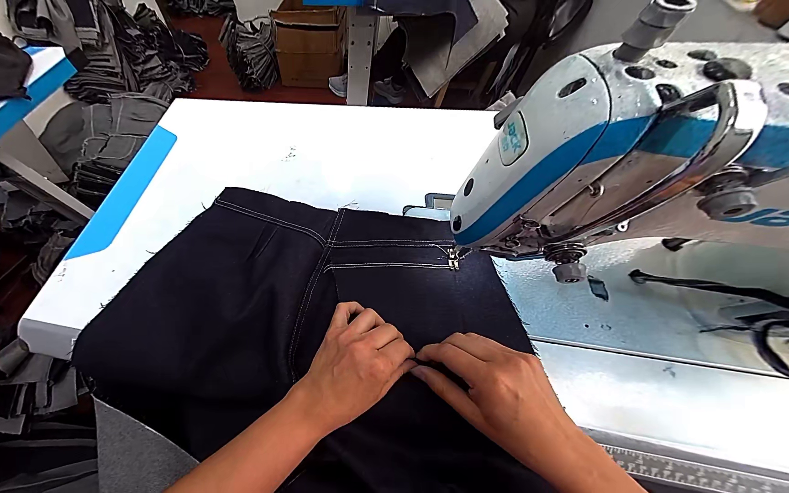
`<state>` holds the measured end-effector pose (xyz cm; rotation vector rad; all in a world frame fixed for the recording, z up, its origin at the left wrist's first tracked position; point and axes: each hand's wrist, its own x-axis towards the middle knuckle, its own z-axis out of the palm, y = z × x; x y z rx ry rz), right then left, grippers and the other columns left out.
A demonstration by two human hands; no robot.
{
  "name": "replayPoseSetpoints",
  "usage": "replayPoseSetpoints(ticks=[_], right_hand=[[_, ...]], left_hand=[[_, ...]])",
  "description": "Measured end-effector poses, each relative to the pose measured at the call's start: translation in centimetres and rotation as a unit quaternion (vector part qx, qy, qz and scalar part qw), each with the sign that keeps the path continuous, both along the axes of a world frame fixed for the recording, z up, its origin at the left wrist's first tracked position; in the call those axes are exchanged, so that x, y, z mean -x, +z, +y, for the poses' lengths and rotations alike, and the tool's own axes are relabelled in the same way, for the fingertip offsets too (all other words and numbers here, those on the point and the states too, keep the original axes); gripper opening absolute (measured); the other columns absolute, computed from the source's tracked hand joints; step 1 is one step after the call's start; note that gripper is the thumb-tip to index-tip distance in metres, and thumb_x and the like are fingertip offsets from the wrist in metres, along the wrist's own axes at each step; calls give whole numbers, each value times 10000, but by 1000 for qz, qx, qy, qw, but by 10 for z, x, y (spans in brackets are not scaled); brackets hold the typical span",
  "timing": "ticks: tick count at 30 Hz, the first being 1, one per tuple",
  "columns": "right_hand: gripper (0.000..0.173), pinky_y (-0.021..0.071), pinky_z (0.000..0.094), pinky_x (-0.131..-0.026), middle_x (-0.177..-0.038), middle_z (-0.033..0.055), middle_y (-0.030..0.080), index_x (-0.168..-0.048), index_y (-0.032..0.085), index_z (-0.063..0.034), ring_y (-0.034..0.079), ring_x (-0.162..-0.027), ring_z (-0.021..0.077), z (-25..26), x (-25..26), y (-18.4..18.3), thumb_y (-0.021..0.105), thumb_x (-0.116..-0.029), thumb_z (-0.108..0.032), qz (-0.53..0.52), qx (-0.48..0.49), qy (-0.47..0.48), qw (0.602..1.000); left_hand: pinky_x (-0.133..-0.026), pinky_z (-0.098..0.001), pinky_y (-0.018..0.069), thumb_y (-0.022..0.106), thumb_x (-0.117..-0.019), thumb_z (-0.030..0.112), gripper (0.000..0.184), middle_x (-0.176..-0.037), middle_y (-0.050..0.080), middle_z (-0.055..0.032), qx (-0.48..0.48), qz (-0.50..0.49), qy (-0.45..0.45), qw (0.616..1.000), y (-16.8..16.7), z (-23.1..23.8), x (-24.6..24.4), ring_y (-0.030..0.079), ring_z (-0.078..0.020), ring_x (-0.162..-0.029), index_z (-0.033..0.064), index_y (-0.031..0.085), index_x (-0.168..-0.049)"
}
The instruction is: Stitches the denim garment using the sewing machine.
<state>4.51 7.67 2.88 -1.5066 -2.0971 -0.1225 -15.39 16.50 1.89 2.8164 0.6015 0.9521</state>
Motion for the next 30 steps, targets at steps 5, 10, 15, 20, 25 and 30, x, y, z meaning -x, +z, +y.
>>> replayPoseSetpoints(ticks=[5,10,15,20,25,30], right_hand=[[334,484,266,-544,-769,-16,687,-899,764,-153,661,-703,134,1,1,-3,534,-1037,-353,-8,-19,13,1000],[282,485,267,-547,-753,3,697,-903,769,-139,666,-693,142,0,0,-5,562,-1026,-285,-8,-47,29,998],[218,535,259,-604,-788,28,742,-936,775,-105,702,-721,148,-2,-2,-10,603,-1014,-215,-16,-98,61,993],[164,539,273,-599,-764,62,725,-950,743,-53,694,-686,174,1,-3,-15,615,-1002,-142,-45,-174,96,979],[185,558,298,-624,-782,62,716,-976,730,-35,700,-725,203,-2,0,-2,550,-1008,-67,-108,-123,140,977],[254,479,301,-560,-783,35,651,-1195,737,-126,621,-676,196,-3,-5,2,538,-1039,-142,-124,-60,142,980]], left_hand=[[-945,-358,493,700,-927,333,200,-951,725,40,112,78,-55,989,15,10,14,671,-116,-939,170,787,-1003],[-932,-333,516,734,-890,386,297,-1023,720,29,140,87,-19,986,22,15,34,663,-129,-998,156,780,-1073],[-962,-302,530,642,-980,293,212,-1029,742,22,40,71,-27,996,12,13,44,681,-143,-1039,143,782,-1034],[-797,-302,563,588,-991,63,189,-960,766,-53,-90,21,-58,994,15,17,41,712,-184,-892,65,777,-1005],[-771,-326,542,534,-976,-27,214,-899,744,-88,-207,58,-103,971,11,14,42,688,-206,-828,10,743,-954],[-797,-326,551,511,-997,-12,237,-1002,753,-83,-179,132,-87,971,17,8,46,699,-214,-924,13,744,-1031]])
